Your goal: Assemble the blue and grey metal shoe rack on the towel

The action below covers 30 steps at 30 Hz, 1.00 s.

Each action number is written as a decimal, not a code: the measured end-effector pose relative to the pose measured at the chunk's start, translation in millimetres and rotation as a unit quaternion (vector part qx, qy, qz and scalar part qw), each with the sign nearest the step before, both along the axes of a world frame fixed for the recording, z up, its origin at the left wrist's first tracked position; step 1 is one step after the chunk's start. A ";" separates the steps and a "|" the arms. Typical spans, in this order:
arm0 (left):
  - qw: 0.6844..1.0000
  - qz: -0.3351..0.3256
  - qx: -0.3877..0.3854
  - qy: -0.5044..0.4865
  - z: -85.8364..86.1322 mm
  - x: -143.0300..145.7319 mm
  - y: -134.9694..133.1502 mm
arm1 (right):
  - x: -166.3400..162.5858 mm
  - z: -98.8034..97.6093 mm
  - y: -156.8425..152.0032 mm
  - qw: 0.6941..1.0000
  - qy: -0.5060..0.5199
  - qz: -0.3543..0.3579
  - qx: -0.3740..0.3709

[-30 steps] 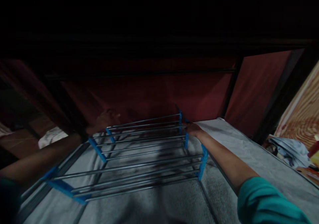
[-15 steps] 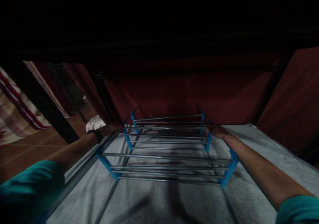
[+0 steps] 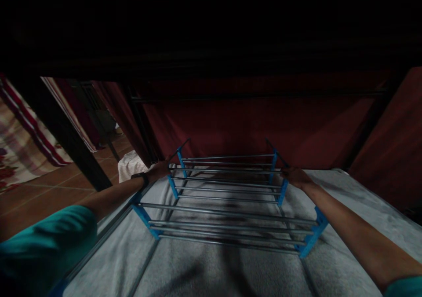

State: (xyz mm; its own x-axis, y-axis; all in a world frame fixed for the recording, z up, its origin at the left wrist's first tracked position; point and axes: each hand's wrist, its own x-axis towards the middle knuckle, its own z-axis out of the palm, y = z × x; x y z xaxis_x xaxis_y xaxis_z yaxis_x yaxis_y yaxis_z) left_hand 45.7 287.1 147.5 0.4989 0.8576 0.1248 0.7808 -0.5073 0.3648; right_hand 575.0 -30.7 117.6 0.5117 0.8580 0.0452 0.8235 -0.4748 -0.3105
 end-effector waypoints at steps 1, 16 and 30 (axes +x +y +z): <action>1.000 0.001 0.006 0.014 -1.9 -1.3 2.6 | -0.2 -0.3 -0.3 1.000 -0.003 0.009 0.005; 0.996 -0.037 -0.048 0.064 -10.7 -10.6 26.8 | 11.7 -14.3 0.9 1.000 -0.007 0.007 0.027; 0.993 -0.046 -0.038 0.099 7.1 -4.7 3.6 | 10.0 -9.9 -0.3 0.999 0.003 0.016 0.037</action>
